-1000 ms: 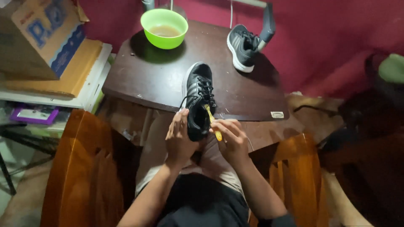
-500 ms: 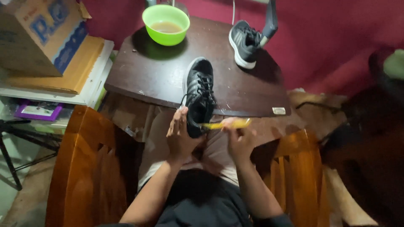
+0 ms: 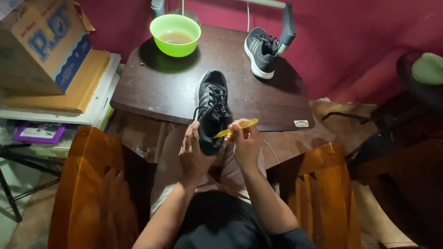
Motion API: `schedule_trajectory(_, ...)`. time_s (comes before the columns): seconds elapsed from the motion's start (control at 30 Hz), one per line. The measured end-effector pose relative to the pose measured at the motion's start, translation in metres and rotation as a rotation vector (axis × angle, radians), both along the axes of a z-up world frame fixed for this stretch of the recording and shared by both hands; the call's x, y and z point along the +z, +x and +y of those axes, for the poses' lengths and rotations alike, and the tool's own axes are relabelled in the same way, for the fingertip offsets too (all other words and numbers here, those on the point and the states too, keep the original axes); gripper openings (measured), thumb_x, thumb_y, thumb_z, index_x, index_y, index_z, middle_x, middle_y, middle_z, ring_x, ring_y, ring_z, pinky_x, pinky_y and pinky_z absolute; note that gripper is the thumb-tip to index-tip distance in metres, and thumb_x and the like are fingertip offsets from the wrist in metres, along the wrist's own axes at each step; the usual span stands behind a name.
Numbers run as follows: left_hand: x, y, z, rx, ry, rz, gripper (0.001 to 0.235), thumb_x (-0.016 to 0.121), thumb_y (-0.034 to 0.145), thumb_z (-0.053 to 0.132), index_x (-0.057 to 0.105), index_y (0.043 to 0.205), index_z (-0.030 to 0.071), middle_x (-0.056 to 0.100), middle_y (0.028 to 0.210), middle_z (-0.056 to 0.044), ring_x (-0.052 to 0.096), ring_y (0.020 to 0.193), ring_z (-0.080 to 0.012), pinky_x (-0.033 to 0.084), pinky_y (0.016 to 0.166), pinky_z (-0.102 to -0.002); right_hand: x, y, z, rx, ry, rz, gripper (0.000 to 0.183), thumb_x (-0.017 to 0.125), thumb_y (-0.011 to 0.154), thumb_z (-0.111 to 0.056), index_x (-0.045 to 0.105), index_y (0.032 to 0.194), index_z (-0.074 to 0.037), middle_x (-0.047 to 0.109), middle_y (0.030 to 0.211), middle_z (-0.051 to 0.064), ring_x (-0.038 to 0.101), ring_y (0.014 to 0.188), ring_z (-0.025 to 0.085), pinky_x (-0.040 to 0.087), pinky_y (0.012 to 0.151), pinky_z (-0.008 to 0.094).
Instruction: The person scrubs a black and white sneaker with a yellow toothbrush, focusing on the sole, sides, and upper mesh. They rotate the shoe to access different areas and continue scrubbing throughout the clip.
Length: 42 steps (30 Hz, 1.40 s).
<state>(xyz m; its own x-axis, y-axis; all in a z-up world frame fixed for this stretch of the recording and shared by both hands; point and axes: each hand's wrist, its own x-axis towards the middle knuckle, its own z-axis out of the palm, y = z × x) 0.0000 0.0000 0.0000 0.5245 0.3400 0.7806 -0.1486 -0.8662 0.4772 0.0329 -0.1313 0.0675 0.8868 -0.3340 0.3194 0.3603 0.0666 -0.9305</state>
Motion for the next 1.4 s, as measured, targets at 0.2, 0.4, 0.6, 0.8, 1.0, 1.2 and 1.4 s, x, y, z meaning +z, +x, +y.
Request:
schedule_trajectory(0.2, 0.003, 0.000, 0.003, -0.015, -0.012, 0.008, 0.108, 0.088, 0.054, 0.057, 0.056, 0.146, 0.010, 0.064, 0.138, -0.011, 0.066, 0.122, -0.0312, 0.056, 0.095, -0.040, -0.010, 0.003, 0.004, 0.157, -0.068, -0.165, 0.018, 0.068, 0.100, -0.021, 0.065, 0.095, -0.005, 0.067, 0.072, 0.009, 0.070, 0.053, 0.017, 0.062, 0.054, 0.029)
schedule_trajectory(0.4, -0.006, 0.001, 0.005, -0.014, 0.003, 0.023, 0.116, 0.088, 0.049, 0.057, 0.054, 0.148, 0.009, 0.064, 0.138, -0.014, 0.066, 0.122, -0.0329, 0.057, 0.092, -0.043, 0.007, -0.003, 0.015, 0.125, -0.235, -0.172, 0.018, 0.064, 0.103, -0.025, 0.065, 0.097, -0.008, 0.068, 0.065, 0.008, 0.071, 0.054, 0.019, 0.060, 0.055, 0.026)
schedule_trajectory(0.6, -0.009, -0.002, 0.006, -0.064, -0.071, 0.050, 0.116, 0.086, 0.051, 0.060, 0.051, 0.149, 0.006, 0.065, 0.136, -0.017, 0.067, 0.119, -0.0366, 0.059, 0.086, -0.048, 0.007, -0.003, 0.001, 0.085, -0.124, -0.233, 0.008, 0.062, 0.103, -0.010, 0.062, 0.101, -0.002, 0.074, 0.086, 0.016, 0.075, 0.063, 0.022, 0.065, 0.058, 0.032)
schedule_trajectory(0.8, -0.009, 0.001, 0.008, -0.032, -0.016, 0.017, 0.107, 0.086, 0.056, 0.055, 0.055, 0.144, 0.003, 0.065, 0.137, -0.016, 0.068, 0.118, -0.0345, 0.057, 0.093, -0.044, 0.032, -0.017, -0.026, -0.074, -0.311, -0.378, 0.014, 0.067, 0.101, -0.017, 0.063, 0.095, -0.005, 0.072, 0.083, 0.008, 0.073, 0.055, 0.016, 0.063, 0.051, 0.026)
schedule_trajectory(1.0, -0.008, 0.004, 0.008, -0.058, 0.043, -0.016, 0.079, 0.074, 0.079, 0.033, 0.051, 0.151, 0.009, 0.062, 0.143, -0.014, 0.065, 0.124, -0.0356, 0.056, 0.094, -0.044, 0.026, -0.020, 0.008, 0.026, -0.389, -0.535, 0.004, 0.077, 0.091, -0.006, 0.073, 0.091, -0.007, 0.072, 0.081, 0.009, 0.073, 0.067, 0.023, 0.060, 0.066, 0.031)
schedule_trajectory(1.2, -0.014, 0.007, 0.012, -0.089, 0.051, -0.017, 0.069, 0.061, 0.084, 0.012, 0.049, 0.152, 0.007, 0.059, 0.147, -0.014, 0.063, 0.127, -0.0349, 0.054, 0.098, -0.041, 0.023, -0.018, 0.015, -0.002, -0.319, -0.598, 0.010, 0.079, 0.086, 0.004, 0.074, 0.090, -0.003, 0.073, 0.082, 0.012, 0.072, 0.069, 0.027, 0.058, 0.069, 0.035)
schedule_trajectory(1.4, 0.001, 0.007, 0.011, -0.102, 0.024, -0.032, 0.083, 0.070, 0.072, 0.011, 0.048, 0.151, 0.003, 0.061, 0.145, -0.016, 0.063, 0.125, -0.0394, 0.054, 0.097, -0.044, 0.027, -0.014, 0.004, 0.034, -0.244, -0.647, 0.010, 0.078, 0.087, 0.007, 0.071, 0.086, 0.000, 0.070, 0.080, 0.012, 0.066, 0.071, 0.022, 0.055, 0.072, 0.033)
